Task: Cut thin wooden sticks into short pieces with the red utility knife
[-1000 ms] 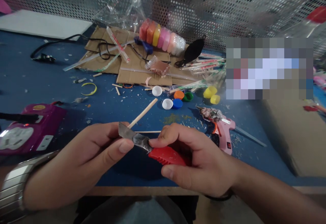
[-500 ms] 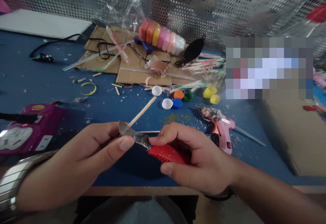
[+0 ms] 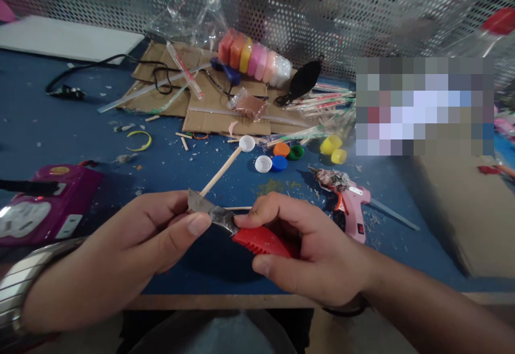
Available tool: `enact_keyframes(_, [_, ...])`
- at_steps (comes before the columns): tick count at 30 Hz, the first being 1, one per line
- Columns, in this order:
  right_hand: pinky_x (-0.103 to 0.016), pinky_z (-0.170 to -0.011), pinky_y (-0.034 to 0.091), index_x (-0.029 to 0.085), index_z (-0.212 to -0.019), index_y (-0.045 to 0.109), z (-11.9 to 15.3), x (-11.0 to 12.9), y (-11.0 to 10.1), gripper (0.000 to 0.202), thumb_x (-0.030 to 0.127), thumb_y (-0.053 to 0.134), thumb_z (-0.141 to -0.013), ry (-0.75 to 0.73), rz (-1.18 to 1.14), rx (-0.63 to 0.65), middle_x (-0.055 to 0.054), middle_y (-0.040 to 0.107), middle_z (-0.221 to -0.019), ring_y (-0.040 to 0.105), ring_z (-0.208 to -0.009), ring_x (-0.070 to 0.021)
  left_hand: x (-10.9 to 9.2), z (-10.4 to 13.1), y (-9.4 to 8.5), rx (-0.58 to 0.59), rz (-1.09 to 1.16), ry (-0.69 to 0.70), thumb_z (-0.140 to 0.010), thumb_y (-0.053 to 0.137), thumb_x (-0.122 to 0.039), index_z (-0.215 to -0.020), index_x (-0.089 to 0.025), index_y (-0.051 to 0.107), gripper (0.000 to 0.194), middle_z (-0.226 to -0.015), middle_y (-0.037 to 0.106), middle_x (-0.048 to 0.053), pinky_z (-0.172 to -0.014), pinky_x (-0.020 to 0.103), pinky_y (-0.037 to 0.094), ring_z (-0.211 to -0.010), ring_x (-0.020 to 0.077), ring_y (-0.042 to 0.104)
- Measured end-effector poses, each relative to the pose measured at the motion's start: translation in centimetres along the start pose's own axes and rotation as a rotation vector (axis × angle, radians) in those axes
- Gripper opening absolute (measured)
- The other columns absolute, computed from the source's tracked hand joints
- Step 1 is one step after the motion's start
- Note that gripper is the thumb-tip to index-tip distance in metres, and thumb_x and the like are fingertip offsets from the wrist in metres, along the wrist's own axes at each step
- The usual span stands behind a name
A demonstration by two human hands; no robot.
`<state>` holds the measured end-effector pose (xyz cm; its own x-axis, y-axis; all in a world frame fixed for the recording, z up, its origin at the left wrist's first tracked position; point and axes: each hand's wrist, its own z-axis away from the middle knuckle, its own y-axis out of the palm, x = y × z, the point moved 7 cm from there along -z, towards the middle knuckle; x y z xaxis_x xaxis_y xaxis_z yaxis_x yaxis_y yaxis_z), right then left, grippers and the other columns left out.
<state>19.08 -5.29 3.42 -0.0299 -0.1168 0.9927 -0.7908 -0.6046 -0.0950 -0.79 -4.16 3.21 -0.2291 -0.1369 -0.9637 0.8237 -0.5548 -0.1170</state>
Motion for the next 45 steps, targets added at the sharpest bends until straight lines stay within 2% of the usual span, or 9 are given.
enact_keyframes(10, [-0.028,-0.083,0.058,0.035,-0.132,0.076,-0.1,0.2,-0.2,0.036,0.021,0.085,-0.100,-0.024,0.021,-0.031,-0.001,0.072,-0.109,0.068,-0.093,-0.0166,0.6,0.1,-0.1,0.013,0.072,-0.050,-0.110,0.062,-0.072,-0.082,-0.023,0.050,0.057,-0.063,0.040,-0.009,-0.039,0.016,0.027,-0.051,0.0063,0.028])
enact_keyframes(17, [-0.030,-0.082,0.061,0.035,-0.130,0.076,-0.3,0.3,-0.3,0.035,0.022,0.085,-0.099,-0.040,0.070,-0.048,-0.003,0.073,-0.109,0.070,-0.091,-0.0183,0.7,0.0,0.3,0.019,0.143,-0.066,-0.104,0.076,-0.062,-0.083,-0.024,0.052,0.049,-0.060,0.036,-0.011,-0.037,0.017,0.027,-0.047,0.0065,0.028])
enact_keyframes(29, [-0.027,-0.081,0.059,0.033,-0.130,0.075,-0.3,0.3,-0.3,0.035,0.020,0.084,-0.099,-0.047,0.076,-0.035,-0.002,0.073,-0.108,0.069,-0.091,-0.0168,0.8,-0.2,0.2,0.028,0.136,-0.068,-0.105,0.077,-0.057,-0.082,-0.024,0.053,0.047,-0.060,0.038,-0.011,-0.038,0.019,0.023,-0.048,0.0066,0.028])
enact_keyframes(31, [-0.026,-0.078,0.058,0.034,-0.131,0.075,-0.1,0.2,-0.4,0.036,0.018,0.084,-0.099,-0.024,0.064,-0.036,-0.001,0.074,-0.108,0.068,-0.089,-0.0158,0.4,-0.3,-0.7,-0.042,0.090,-0.042,-0.104,0.078,-0.055,-0.078,-0.024,0.045,0.052,-0.061,0.038,-0.010,-0.040,0.019,0.025,-0.049,0.0060,0.030])
enact_keyframes(34, [-0.026,-0.074,0.058,0.031,-0.127,0.075,-0.1,-0.1,-0.5,0.034,0.016,0.085,-0.098,0.013,0.061,-0.033,-0.002,0.076,-0.105,0.068,-0.085,-0.0161,-0.6,-0.6,-2.9,-0.239,0.030,0.051,-0.105,0.075,-0.052,-0.075,-0.026,0.029,0.061,-0.057,0.030,-0.012,-0.044,0.020,0.029,-0.047,0.0055,0.028])
enact_keyframes(35, [-0.027,-0.073,0.058,0.030,-0.126,0.075,-0.2,-0.1,-0.6,0.033,0.017,0.085,-0.098,0.010,0.062,-0.035,-0.003,0.076,-0.104,0.068,-0.084,-0.0165,-0.9,-0.7,-3.1,-0.253,0.020,0.081,-0.107,0.073,-0.052,-0.075,-0.026,0.030,0.059,-0.057,0.031,-0.012,-0.044,0.020,0.029,-0.048,0.0057,0.028])
enact_keyframes(39, [-0.025,-0.068,0.055,0.032,-0.128,0.077,-0.2,-0.2,-1.1,0.033,0.021,0.087,-0.098,-0.045,0.035,-0.086,-0.002,0.073,-0.105,0.065,-0.078,-0.0146,-0.8,-1.2,-2.5,-0.144,0.072,0.053,-0.099,0.082,-0.046,-0.075,-0.025,0.036,0.056,-0.061,0.035,-0.011,-0.046,0.020,0.026,-0.051,0.0052,0.032])
enact_keyframes(43, [-0.024,-0.057,0.047,0.035,-0.134,0.078,-0.1,-0.7,-1.5,0.033,0.027,0.085,-0.103,-0.064,-0.021,-0.132,-0.001,0.068,-0.101,0.057,-0.067,-0.0120,-0.2,-1.2,-1.9,-0.107,0.158,0.007,-0.097,0.085,-0.047,-0.076,-0.025,0.037,0.057,-0.062,0.033,-0.012,-0.047,0.021,0.025,-0.051,0.0051,0.030])
enact_keyframes(45, [-0.024,-0.058,0.049,0.035,-0.135,0.078,-0.2,-0.7,-1.5,0.034,0.028,0.086,-0.103,-0.076,-0.015,-0.118,-0.001,0.068,-0.102,0.058,-0.069,-0.0125,0.0,-1.2,-1.7,-0.081,0.157,0.001,-0.098,0.085,-0.047,-0.078,-0.025,0.039,0.055,-0.062,0.036,-0.011,-0.047,0.021,0.025,-0.052,0.0058,0.031])
